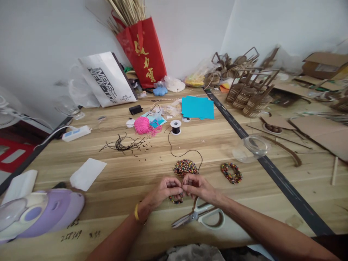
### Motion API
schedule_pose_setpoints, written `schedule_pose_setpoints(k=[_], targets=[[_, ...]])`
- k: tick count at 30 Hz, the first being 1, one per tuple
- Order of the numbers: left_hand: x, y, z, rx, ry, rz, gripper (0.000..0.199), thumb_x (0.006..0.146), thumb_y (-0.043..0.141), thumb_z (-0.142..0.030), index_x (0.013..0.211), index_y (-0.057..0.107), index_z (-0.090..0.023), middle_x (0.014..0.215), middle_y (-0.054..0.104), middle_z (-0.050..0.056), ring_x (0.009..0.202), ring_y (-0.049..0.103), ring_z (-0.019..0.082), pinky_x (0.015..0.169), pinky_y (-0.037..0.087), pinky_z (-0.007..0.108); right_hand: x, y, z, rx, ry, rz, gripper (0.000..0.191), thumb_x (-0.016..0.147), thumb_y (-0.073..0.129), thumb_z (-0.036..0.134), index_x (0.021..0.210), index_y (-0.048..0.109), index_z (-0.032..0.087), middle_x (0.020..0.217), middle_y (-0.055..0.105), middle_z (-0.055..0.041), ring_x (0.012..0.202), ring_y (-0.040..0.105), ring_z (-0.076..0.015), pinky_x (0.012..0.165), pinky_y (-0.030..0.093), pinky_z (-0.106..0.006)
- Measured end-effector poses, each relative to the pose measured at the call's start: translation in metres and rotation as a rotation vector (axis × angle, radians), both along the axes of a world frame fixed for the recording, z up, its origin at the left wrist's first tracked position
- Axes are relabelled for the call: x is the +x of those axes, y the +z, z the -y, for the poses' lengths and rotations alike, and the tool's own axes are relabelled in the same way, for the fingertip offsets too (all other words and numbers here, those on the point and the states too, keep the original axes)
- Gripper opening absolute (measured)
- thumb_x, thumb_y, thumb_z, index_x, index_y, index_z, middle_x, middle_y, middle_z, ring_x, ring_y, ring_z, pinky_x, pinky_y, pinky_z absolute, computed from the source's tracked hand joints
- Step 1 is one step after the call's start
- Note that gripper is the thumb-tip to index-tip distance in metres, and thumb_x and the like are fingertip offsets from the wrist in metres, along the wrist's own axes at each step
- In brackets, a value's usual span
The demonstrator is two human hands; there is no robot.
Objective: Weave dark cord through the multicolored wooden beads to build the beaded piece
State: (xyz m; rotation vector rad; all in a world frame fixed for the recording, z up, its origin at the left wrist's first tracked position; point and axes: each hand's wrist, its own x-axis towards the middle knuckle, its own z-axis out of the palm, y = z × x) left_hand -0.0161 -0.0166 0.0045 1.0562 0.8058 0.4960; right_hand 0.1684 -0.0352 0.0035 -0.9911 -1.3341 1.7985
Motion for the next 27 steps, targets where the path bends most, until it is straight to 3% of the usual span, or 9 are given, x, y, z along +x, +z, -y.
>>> schedule_pose_setpoints(k=[12, 14, 16, 19, 21, 24, 27], targets=[[-0.001, 0.001, 0.000, 0.035, 0.072, -0.004, 0.028, 0.067, 0.075, -0.035, 0.073, 0.061, -0.012, 0.061, 0.064, 0.002, 0.053, 0.057, 0.009, 0.054, 0.044, 0.020, 0.002, -0.002, 0.001, 0.039, -0.004, 0.044, 0.039, 0.078, 0.064, 0.052, 0.073, 0.053, 0.015, 0.056, 0.053, 0.0035, 0.044, 0.043, -0.0057, 0.042, 0.039, -0.017], [-0.002, -0.001, 0.000, 0.039, 0.070, -0.006, 0.028, 0.067, 0.075, -0.035, 0.073, 0.061, -0.012, 0.060, 0.064, 0.001, 0.052, 0.056, 0.009, 0.053, 0.044, 0.019, 0.003, 0.000, 0.003, 0.147, -0.026, 0.081, 0.035, 0.082, 0.061, 0.048, 0.074, 0.055, 0.015, 0.058, 0.052, 0.0027, 0.047, 0.044, -0.0070, 0.044, 0.039, -0.018], [-0.002, -0.001, -0.001, 0.040, 0.057, -0.010, 0.029, 0.067, 0.075, -0.036, 0.073, 0.061, -0.012, 0.060, 0.063, 0.001, 0.052, 0.056, 0.009, 0.053, 0.044, 0.019, 0.004, 0.003, 0.005, 0.355, -0.072, 0.162, 0.027, 0.086, 0.058, 0.041, 0.076, 0.057, 0.016, 0.064, 0.054, -0.0001, 0.056, 0.048, -0.0098, 0.051, 0.043, -0.021], [-0.002, 0.001, 0.000, 0.032, 0.038, -0.012, 0.030, 0.067, 0.076, -0.036, 0.073, 0.061, -0.011, 0.061, 0.064, 0.002, 0.052, 0.056, 0.009, 0.053, 0.045, 0.020, 0.007, 0.007, 0.009, 0.714, -0.112, 0.306, 0.017, 0.091, 0.053, 0.029, 0.083, 0.061, 0.016, 0.086, 0.056, -0.0068, 0.079, 0.055, -0.0152, 0.068, 0.048, -0.026], [-0.002, 0.003, 0.000, 0.025, 0.025, -0.001, 0.031, 0.066, 0.077, -0.037, 0.073, 0.061, -0.011, 0.061, 0.064, 0.002, 0.052, 0.056, 0.009, 0.053, 0.045, 0.020, 0.008, 0.008, 0.010, 0.872, -0.083, 0.360, 0.015, 0.093, 0.047, 0.023, 0.090, 0.061, 0.017, 0.099, 0.054, -0.0097, 0.090, 0.055, -0.0167, 0.076, 0.049, -0.028], [-0.002, 0.006, 0.000, 0.030, -0.007, 0.001, 0.032, 0.067, 0.077, -0.038, 0.072, 0.062, -0.010, 0.060, 0.063, 0.002, 0.052, 0.057, 0.009, 0.055, 0.045, 0.021, 0.010, 0.008, 0.010, 0.969, 0.010, 0.399, 0.018, 0.095, 0.040, 0.018, 0.100, 0.058, 0.018, 0.107, 0.055, -0.0109, 0.095, 0.056, -0.0162, 0.080, 0.050, -0.028], [-0.002, 0.006, 0.000, 0.044, -0.032, -0.021, 0.032, 0.067, 0.077, -0.038, 0.070, 0.061, -0.011, 0.059, 0.063, 0.002, 0.052, 0.056, 0.009, 0.054, 0.045, 0.020, 0.011, 0.007, 0.008, 0.988, 0.084, 0.453, 0.018, 0.095, 0.040, 0.018, 0.101, 0.057, 0.016, 0.100, 0.058, -0.0106, 0.092, 0.056, -0.0165, 0.079, 0.050, -0.028]])
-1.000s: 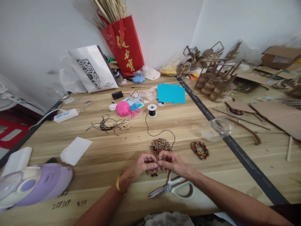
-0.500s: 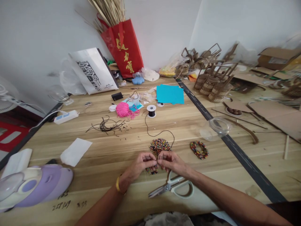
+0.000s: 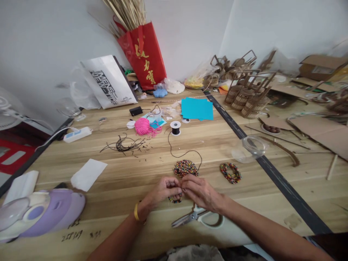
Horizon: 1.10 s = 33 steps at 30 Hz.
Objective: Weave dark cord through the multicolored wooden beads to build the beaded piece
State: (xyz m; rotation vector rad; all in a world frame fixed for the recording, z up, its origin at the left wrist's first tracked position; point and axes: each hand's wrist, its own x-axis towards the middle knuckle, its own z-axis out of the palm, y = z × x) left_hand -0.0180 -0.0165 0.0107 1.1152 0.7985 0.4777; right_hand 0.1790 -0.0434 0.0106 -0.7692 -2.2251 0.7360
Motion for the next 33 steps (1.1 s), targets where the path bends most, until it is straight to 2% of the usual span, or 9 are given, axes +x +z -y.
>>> schedule_pose_setpoints(k=[6, 12, 17, 20, 22, 25, 28, 31, 33], targets=[[0.001, -0.005, 0.001, 0.030, -0.010, -0.023, 0.033, 0.067, 0.076, -0.040, 0.069, 0.060, -0.012, 0.060, 0.063, 0.001, 0.051, 0.055, 0.009, 0.054, 0.044, 0.021, 0.001, -0.002, 0.000, -0.010, -0.041, 0.039, 0.018, 0.096, 0.039, 0.019, 0.093, 0.056, 0.016, 0.084, 0.060, -0.0075, 0.074, 0.054, -0.0148, 0.068, 0.045, -0.026], [0.002, -0.004, 0.003, 0.088, -0.016, -0.049, 0.032, 0.067, 0.075, -0.041, 0.068, 0.062, -0.012, 0.058, 0.062, 0.001, 0.051, 0.054, 0.009, 0.052, 0.042, 0.020, 0.002, 0.001, 0.001, -0.045, -0.033, 0.067, 0.016, 0.096, 0.041, 0.021, 0.090, 0.056, 0.017, 0.079, 0.059, -0.0059, 0.071, 0.054, -0.0145, 0.065, 0.042, -0.025], [0.001, 0.002, 0.002, 0.082, 0.017, -0.016, 0.031, 0.067, 0.076, -0.040, 0.069, 0.063, -0.012, 0.058, 0.064, 0.002, 0.053, 0.057, 0.011, 0.054, 0.045, 0.021, 0.010, 0.014, -0.006, -0.016, 0.006, 0.132, 0.013, 0.094, 0.046, 0.025, 0.097, 0.056, 0.017, 0.085, 0.060, -0.0068, 0.077, 0.056, -0.0156, 0.068, 0.043, -0.025], [0.000, 0.005, 0.000, 0.061, 0.079, -0.002, 0.031, 0.064, 0.077, -0.039, 0.068, 0.063, -0.011, 0.058, 0.064, 0.002, 0.053, 0.058, 0.011, 0.055, 0.046, 0.021, 0.019, 0.025, -0.013, 0.073, -0.015, 0.292, 0.015, 0.093, 0.046, 0.023, 0.090, 0.059, 0.017, 0.083, 0.059, -0.0064, 0.075, 0.055, -0.0162, 0.066, 0.041, -0.026], [-0.001, 0.005, -0.002, 0.052, 0.102, 0.013, 0.031, 0.064, 0.077, -0.039, 0.067, 0.063, -0.011, 0.060, 0.064, 0.003, 0.053, 0.057, 0.010, 0.054, 0.046, 0.021, 0.027, 0.032, -0.018, 0.088, -0.057, 0.326, 0.015, 0.092, 0.046, 0.021, 0.088, 0.060, 0.017, 0.081, 0.060, -0.0057, 0.074, 0.055, -0.0160, 0.065, 0.039, -0.026], [-0.003, 0.004, -0.003, 0.060, 0.113, 0.026, 0.029, 0.066, 0.075, -0.037, 0.067, 0.063, -0.011, 0.062, 0.066, 0.004, 0.053, 0.057, 0.011, 0.055, 0.046, 0.021, 0.044, 0.041, -0.024, 0.000, -0.072, 0.270, 0.013, 0.091, 0.050, 0.024, 0.088, 0.061, 0.018, 0.080, 0.062, -0.0042, 0.073, 0.057, -0.0149, 0.064, 0.039, -0.024], [-0.003, 0.003, -0.003, 0.068, 0.118, 0.028, 0.028, 0.067, 0.075, -0.036, 0.067, 0.062, -0.011, 0.063, 0.066, 0.005, 0.053, 0.057, 0.010, 0.054, 0.046, 0.021, 0.064, 0.046, -0.029, -0.134, -0.091, 0.314, 0.014, 0.089, 0.056, 0.028, 0.081, 0.062, 0.018, 0.068, 0.059, -0.0002, 0.058, 0.053, -0.0120, 0.054, 0.036, -0.023], [-0.001, 0.002, 0.000, 0.046, 0.112, 0.017, 0.030, 0.066, 0.076, -0.036, 0.066, 0.060, -0.011, 0.061, 0.065, 0.003, 0.051, 0.057, 0.009, 0.053, 0.046, 0.020, 0.077, 0.049, -0.031, -0.123, -0.109, 0.409, 0.011, 0.079, 0.068, 0.030, 0.083, 0.066, 0.020, 0.084, 0.063, -0.0037, 0.074, 0.059, -0.0162, 0.061, 0.039, -0.024], [0.002, 0.002, 0.002, 0.028, 0.111, -0.004, 0.031, 0.065, 0.076, -0.037, 0.065, 0.059, -0.012, 0.060, 0.065, 0.002, 0.049, 0.056, 0.009, 0.052, 0.045, 0.020, 0.074, 0.050, -0.029, -0.084, -0.158, 0.431, 0.023, 0.073, 0.074, 0.030, 0.093, 0.066, 0.021, 0.097, 0.062, -0.0060, 0.083, 0.059, -0.0192, 0.065, 0.041, -0.025]])
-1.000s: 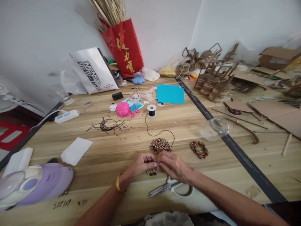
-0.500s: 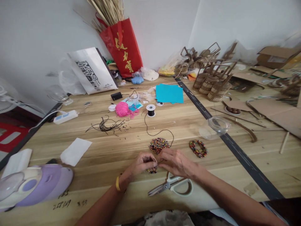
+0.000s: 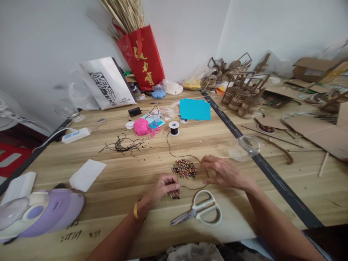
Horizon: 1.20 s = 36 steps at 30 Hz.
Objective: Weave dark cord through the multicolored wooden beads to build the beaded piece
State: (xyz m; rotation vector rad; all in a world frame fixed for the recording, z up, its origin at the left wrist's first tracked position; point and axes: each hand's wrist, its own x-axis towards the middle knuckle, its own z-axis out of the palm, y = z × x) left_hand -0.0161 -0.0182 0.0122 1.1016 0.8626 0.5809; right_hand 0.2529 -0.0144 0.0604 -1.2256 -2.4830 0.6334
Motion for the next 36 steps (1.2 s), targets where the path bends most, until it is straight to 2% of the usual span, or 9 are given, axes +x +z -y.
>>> schedule_pose_setpoints(k=[2, 5, 9, 11, 15, 18, 29, 36], targets=[[0.003, -0.001, 0.001, 0.001, 0.002, -0.023, 0.031, 0.065, 0.077, -0.038, 0.065, 0.058, -0.012, 0.059, 0.064, 0.002, 0.049, 0.057, 0.009, 0.051, 0.045, 0.020, -0.012, -0.001, 0.004, -0.025, -0.010, -0.027, 0.030, 0.073, 0.073, 0.027, 0.101, 0.064, 0.021, 0.096, 0.063, -0.0051, 0.077, 0.060, -0.0169, 0.063, 0.041, -0.024], [0.005, -0.002, 0.002, 0.030, 0.000, -0.050, 0.034, 0.066, 0.076, -0.041, 0.066, 0.058, -0.012, 0.057, 0.064, 0.002, 0.051, 0.060, 0.011, 0.052, 0.046, 0.020, -0.041, -0.008, 0.014, -0.159, -0.046, -0.181, 0.029, 0.074, 0.071, 0.020, 0.101, 0.062, 0.018, 0.081, 0.064, -0.0016, 0.056, 0.056, -0.0107, 0.053, 0.039, -0.021], [0.006, -0.005, 0.001, 0.064, -0.007, -0.053, 0.037, 0.066, 0.075, -0.046, 0.067, 0.060, -0.012, 0.057, 0.064, 0.002, 0.052, 0.061, 0.011, 0.053, 0.047, 0.020, -0.071, -0.027, 0.025, -0.342, -0.106, -0.366, 0.022, 0.079, 0.065, 0.020, 0.100, 0.059, 0.019, 0.058, 0.059, 0.0044, 0.048, 0.055, -0.0106, 0.046, 0.036, -0.018], [0.006, -0.005, 0.001, 0.072, -0.013, -0.060, 0.039, 0.067, 0.074, -0.048, 0.068, 0.061, -0.011, 0.057, 0.064, 0.002, 0.052, 0.061, 0.011, 0.054, 0.048, 0.020, -0.077, -0.035, 0.026, -0.399, -0.122, -0.426, 0.014, 0.081, 0.062, 0.019, 0.095, 0.058, 0.019, 0.057, 0.060, 0.0046, 0.048, 0.056, -0.0107, 0.045, 0.036, -0.018], [0.006, -0.004, 0.001, 0.061, -0.033, -0.079, 0.043, 0.067, 0.071, -0.052, 0.068, 0.062, -0.010, 0.059, 0.066, 0.004, 0.056, 0.063, 0.012, 0.056, 0.049, 0.022, -0.080, -0.044, 0.025, -0.403, -0.125, -0.523, 0.007, 0.081, 0.061, 0.017, 0.086, 0.057, 0.018, 0.069, 0.065, 0.0016, 0.058, 0.059, -0.0107, 0.051, 0.041, -0.018], [0.006, -0.003, 0.001, 0.051, -0.038, -0.085, 0.044, 0.067, 0.071, -0.054, 0.068, 0.063, -0.010, 0.059, 0.066, 0.004, 0.055, 0.063, 0.012, 0.057, 0.049, 0.021, -0.080, -0.045, 0.023, -0.417, -0.129, -0.522, 0.007, 0.079, 0.060, 0.015, 0.084, 0.057, 0.018, 0.069, 0.065, 0.0016, 0.059, 0.057, -0.0101, 0.053, 0.041, -0.018], [0.003, 0.000, 0.000, 0.085, -0.046, -0.132, 0.041, 0.070, 0.069, -0.051, 0.067, 0.064, -0.010, 0.059, 0.068, 0.005, 0.052, 0.061, 0.012, 0.055, 0.048, 0.022, -0.079, -0.052, 0.018, -0.700, -0.109, -0.706, 0.012, 0.074, 0.064, 0.021, 0.080, 0.055, 0.016, 0.067, 0.060, 0.0014, 0.060, 0.058, -0.0111, 0.058, 0.047, -0.022], [0.003, -0.001, -0.002, 0.126, -0.024, -0.139, 0.042, 0.068, 0.070, -0.052, 0.068, 0.062, -0.010, 0.056, 0.067, 0.005, 0.049, 0.062, 0.012, 0.053, 0.049, 0.022, -0.078, -0.050, 0.016, -0.790, -0.136, -0.731, 0.015, 0.073, 0.065, 0.023, 0.079, 0.055, 0.015, 0.067, 0.061, 0.0013, 0.057, 0.060, -0.0100, 0.057, 0.048, -0.021]])
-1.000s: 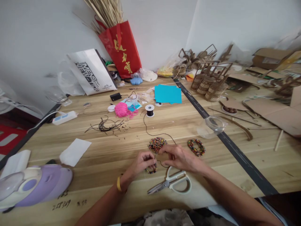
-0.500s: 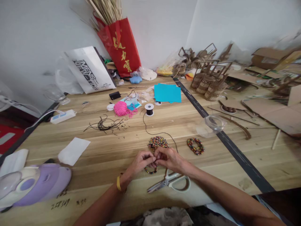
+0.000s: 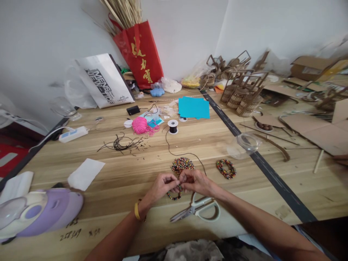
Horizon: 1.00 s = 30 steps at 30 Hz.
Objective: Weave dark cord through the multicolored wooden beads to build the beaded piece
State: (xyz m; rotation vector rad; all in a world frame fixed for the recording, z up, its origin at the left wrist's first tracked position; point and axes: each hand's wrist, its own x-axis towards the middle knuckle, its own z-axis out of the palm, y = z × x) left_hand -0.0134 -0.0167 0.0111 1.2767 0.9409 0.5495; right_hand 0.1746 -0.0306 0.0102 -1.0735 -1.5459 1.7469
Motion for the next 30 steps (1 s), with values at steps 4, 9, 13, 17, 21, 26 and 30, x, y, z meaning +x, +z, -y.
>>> schedule_pose_setpoints(k=[4, 9, 13, 17, 21, 26, 30], targets=[[0.000, 0.000, 0.001, 0.019, 0.010, 0.012, 0.043, 0.068, 0.071, -0.052, 0.069, 0.060, -0.011, 0.056, 0.066, 0.004, 0.049, 0.062, 0.012, 0.052, 0.049, 0.022, 0.001, 0.003, -0.001, -0.069, 0.026, 0.016, 0.019, 0.073, 0.067, 0.028, 0.079, 0.054, 0.016, 0.067, 0.063, 0.0011, 0.055, 0.060, -0.0097, 0.049, 0.045, -0.018], [0.002, 0.003, 0.003, 0.028, 0.020, -0.007, 0.042, 0.069, 0.070, -0.052, 0.070, 0.059, -0.011, 0.056, 0.065, 0.003, 0.051, 0.063, 0.012, 0.053, 0.050, 0.022, 0.001, 0.003, -0.003, -0.096, 0.049, 0.039, 0.024, 0.073, 0.067, 0.036, 0.079, 0.057, 0.015, 0.066, 0.063, 0.0008, 0.053, 0.059, -0.0098, 0.045, 0.045, -0.017], [0.003, 0.006, 0.004, 0.076, 0.029, -0.027, 0.041, 0.071, 0.069, -0.051, 0.069, 0.058, -0.012, 0.056, 0.064, 0.002, 0.051, 0.062, 0.012, 0.053, 0.050, 0.022, 0.001, 0.002, -0.003, -0.095, 0.048, 0.044, 0.025, 0.073, 0.067, 0.037, 0.078, 0.058, 0.015, 0.063, 0.060, 0.0018, 0.050, 0.056, -0.0082, 0.044, 0.044, -0.016], [0.003, 0.003, 0.006, 0.139, 0.031, -0.055, 0.036, 0.074, 0.067, -0.046, 0.069, 0.056, -0.013, 0.059, 0.063, 0.002, 0.053, 0.063, 0.013, 0.053, 0.050, 0.022, 0.000, -0.001, -0.003, -0.089, 0.032, 0.039, 0.026, 0.072, 0.068, 0.038, 0.076, 0.059, 0.014, 0.056, 0.054, 0.0046, 0.048, 0.050, -0.0064, 0.043, 0.043, -0.016], [0.001, -0.001, 0.006, 0.184, 0.026, -0.071, 0.032, 0.076, 0.066, -0.042, 0.069, 0.055, -0.013, 0.061, 0.062, 0.002, 0.054, 0.063, 0.013, 0.053, 0.050, 0.021, -0.001, -0.004, -0.002, -0.095, 0.027, 0.031, 0.031, 0.071, 0.069, 0.043, 0.075, 0.060, 0.014, 0.058, 0.055, 0.0033, 0.048, 0.049, -0.0066, 0.043, 0.043, -0.016], [0.000, -0.005, 0.005, 0.106, 0.014, -0.015, 0.033, 0.075, 0.067, -0.044, 0.074, 0.055, -0.013, 0.063, 0.063, 0.002, 0.055, 0.064, 0.013, 0.054, 0.052, 0.023, -0.002, -0.004, -0.002, -0.105, 0.028, 0.036, 0.037, 0.070, 0.069, 0.048, 0.076, 0.062, 0.012, 0.060, 0.056, 0.0020, 0.049, 0.047, -0.0062, 0.044, 0.043, -0.017], [0.000, -0.007, 0.004, 0.037, 0.007, 0.016, 0.035, 0.074, 0.068, -0.045, 0.075, 0.054, -0.013, 0.060, 0.064, 0.001, 0.053, 0.064, 0.013, 0.052, 0.052, 0.023, -0.001, -0.002, -0.001, -0.102, 0.032, 0.030, 0.039, 0.070, 0.069, 0.050, 0.076, 0.062, 0.012, 0.058, 0.053, 0.0030, 0.049, 0.046, -0.0063, 0.044, 0.043, -0.017]])
